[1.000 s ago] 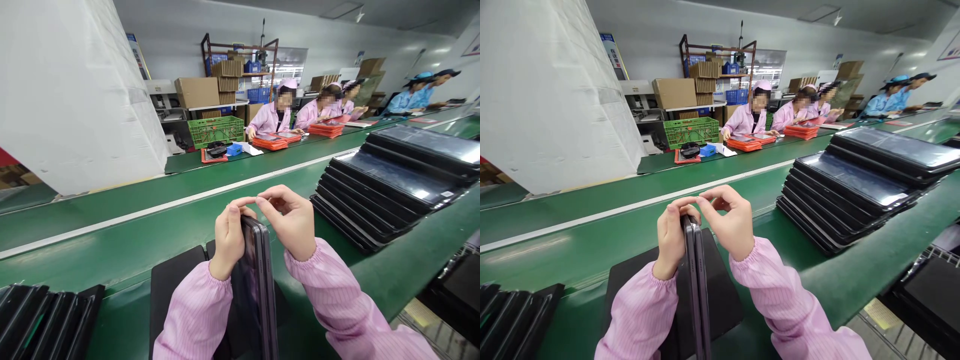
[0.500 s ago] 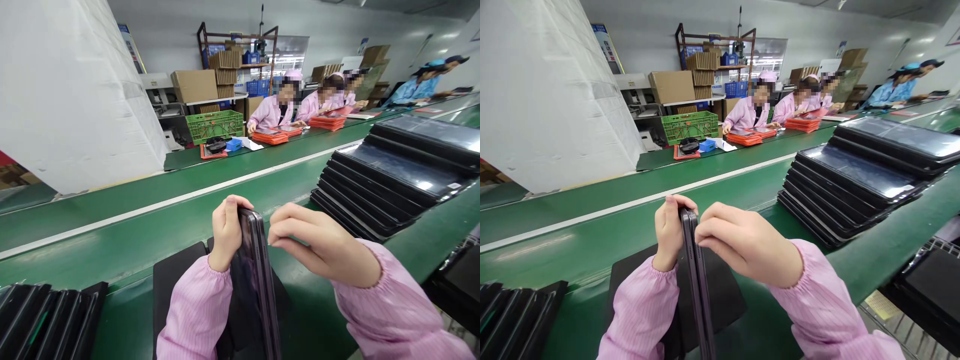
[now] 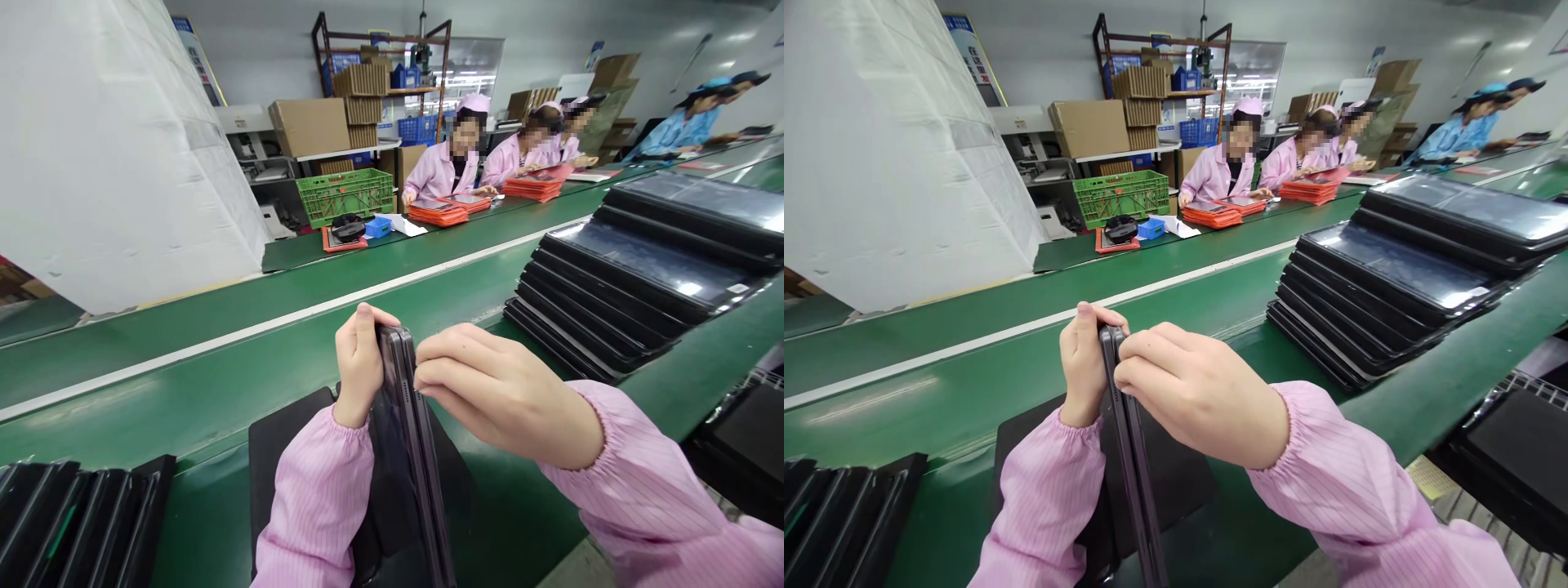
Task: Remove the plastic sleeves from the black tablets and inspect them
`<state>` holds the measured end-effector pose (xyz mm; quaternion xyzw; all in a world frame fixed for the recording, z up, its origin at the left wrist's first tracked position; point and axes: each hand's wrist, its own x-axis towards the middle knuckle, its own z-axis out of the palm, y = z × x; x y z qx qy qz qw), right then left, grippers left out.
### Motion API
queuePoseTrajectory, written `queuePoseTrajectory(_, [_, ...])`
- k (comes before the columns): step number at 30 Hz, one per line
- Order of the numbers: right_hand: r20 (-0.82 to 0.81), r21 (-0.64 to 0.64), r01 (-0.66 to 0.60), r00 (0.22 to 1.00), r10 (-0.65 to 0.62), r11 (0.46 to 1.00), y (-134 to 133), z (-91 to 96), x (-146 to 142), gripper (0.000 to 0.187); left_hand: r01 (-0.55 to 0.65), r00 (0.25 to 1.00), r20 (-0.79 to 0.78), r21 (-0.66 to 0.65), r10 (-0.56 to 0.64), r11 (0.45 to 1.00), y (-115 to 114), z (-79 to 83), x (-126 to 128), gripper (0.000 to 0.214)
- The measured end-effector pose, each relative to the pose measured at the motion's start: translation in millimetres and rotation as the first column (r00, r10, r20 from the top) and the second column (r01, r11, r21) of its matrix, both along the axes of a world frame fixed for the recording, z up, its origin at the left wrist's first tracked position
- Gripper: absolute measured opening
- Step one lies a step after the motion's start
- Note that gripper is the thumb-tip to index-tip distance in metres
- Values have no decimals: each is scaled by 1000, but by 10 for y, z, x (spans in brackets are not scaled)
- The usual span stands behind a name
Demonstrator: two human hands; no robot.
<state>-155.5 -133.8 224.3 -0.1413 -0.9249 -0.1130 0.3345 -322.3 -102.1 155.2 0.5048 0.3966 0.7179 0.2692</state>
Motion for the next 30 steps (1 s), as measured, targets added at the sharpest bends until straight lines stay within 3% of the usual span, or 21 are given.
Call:
queuePoseTrajectory(16, [77, 190, 133, 986, -150, 973, -70, -14, -25, 25, 17, 1000, 20, 6, -17, 1000, 1, 2, 1, 56])
queuePoseTrajectory(30, [-7, 171, 187, 982, -189, 967, -180, -32, -58, 26, 18, 1000, 13, 31, -19, 999, 5, -9, -9, 54])
